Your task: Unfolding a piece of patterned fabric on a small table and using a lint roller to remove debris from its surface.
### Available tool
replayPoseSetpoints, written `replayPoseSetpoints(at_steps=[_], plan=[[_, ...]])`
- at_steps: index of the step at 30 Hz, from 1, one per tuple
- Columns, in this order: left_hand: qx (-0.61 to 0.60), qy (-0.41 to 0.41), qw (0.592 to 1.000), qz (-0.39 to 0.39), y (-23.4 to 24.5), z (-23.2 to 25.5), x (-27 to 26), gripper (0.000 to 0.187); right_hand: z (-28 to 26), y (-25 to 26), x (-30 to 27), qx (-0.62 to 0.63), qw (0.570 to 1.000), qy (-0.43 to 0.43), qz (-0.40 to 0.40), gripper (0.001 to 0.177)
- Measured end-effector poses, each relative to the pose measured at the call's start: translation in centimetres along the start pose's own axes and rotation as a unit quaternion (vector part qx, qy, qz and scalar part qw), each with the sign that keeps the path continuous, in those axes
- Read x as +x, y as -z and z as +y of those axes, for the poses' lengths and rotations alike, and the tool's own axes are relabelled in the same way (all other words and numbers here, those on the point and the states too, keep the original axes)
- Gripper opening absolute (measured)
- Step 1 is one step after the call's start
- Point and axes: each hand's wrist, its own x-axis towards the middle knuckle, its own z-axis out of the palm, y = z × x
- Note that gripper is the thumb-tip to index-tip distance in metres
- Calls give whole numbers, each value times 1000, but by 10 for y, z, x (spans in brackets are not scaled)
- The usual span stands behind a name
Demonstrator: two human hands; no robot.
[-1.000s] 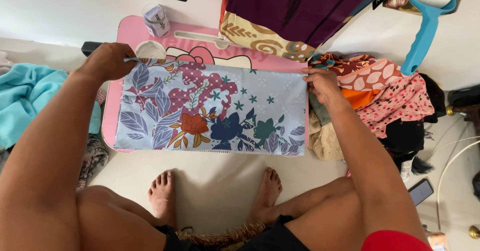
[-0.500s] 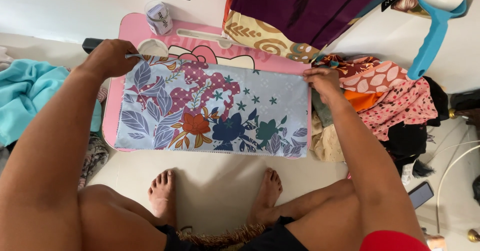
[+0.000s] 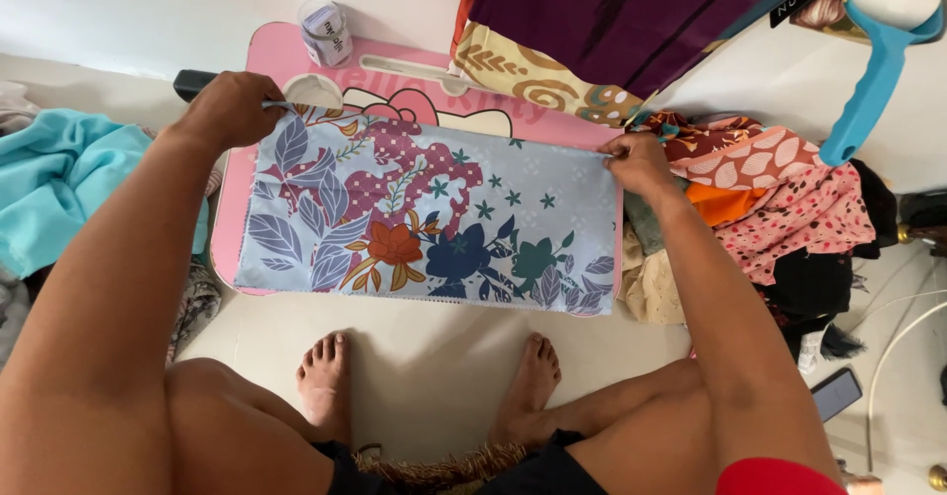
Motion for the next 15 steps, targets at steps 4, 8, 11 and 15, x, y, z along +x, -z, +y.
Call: replayPoseSetpoints(at_steps=[4,8,11,15], plan=[[5,0,1000,5,-7,-9,6,31,14,1,4,-54,998,7,-10,18],[-7,-12,1000,12,-2,-7,2,29,-5,19,-10,66,997,-20,-22,19],[-18,-16,999,21,1,-8,-1,28,-2,28,-13,95,995,-23,-26,21],[33,-51,996,72,-4,-21,5,21,-39,53,-29,112,991,-29,-66,29]])
